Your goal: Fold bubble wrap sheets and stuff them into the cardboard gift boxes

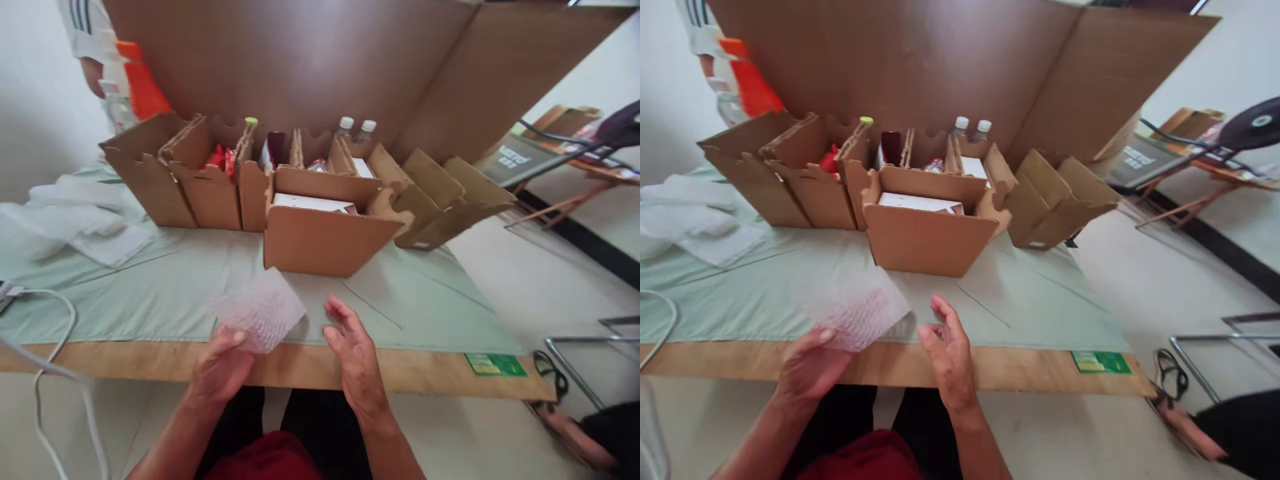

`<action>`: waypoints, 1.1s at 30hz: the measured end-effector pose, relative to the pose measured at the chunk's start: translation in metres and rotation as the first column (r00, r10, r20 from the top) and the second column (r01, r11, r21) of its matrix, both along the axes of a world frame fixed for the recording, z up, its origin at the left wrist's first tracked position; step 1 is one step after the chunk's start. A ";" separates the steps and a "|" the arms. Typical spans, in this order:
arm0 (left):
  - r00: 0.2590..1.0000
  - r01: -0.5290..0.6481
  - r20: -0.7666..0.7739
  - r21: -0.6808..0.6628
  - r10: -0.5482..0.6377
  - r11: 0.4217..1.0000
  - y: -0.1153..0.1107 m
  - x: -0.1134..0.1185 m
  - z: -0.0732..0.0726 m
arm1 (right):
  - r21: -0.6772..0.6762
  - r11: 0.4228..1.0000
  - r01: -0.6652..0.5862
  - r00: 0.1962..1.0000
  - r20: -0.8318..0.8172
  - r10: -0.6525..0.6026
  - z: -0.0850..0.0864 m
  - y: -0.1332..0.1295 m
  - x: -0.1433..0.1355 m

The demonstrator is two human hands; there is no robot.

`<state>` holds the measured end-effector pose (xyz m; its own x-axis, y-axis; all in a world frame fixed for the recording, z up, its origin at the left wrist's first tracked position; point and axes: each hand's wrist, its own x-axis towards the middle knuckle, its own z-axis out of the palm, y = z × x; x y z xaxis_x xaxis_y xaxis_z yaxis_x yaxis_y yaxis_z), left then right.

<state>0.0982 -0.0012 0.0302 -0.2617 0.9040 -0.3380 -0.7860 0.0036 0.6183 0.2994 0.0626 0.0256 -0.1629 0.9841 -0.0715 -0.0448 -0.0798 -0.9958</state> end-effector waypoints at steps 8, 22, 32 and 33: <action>0.941 0.305 -0.187 0.100 -0.283 0.947 -0.028 -0.003 -0.005 | -0.211 0.931 -0.297 0.907 -0.366 0.206 0.003 0.001 0.005; -0.158 0.325 -0.988 -0.048 0.004 0.944 0.024 -0.093 0.026 | 0.494 0.745 -0.447 0.832 0.537 0.143 0.044 0.042 0.065; -0.234 -0.299 -0.930 -0.211 -0.285 0.931 -0.007 -0.108 -0.003 | 0.386 0.843 -0.375 0.665 0.745 -0.045 0.025 0.038 0.080; -0.237 -0.325 -0.910 -0.255 -0.340 0.911 -0.007 -0.107 0.000 | 0.364 0.867 -0.340 0.663 0.747 -0.053 0.025 0.045 0.072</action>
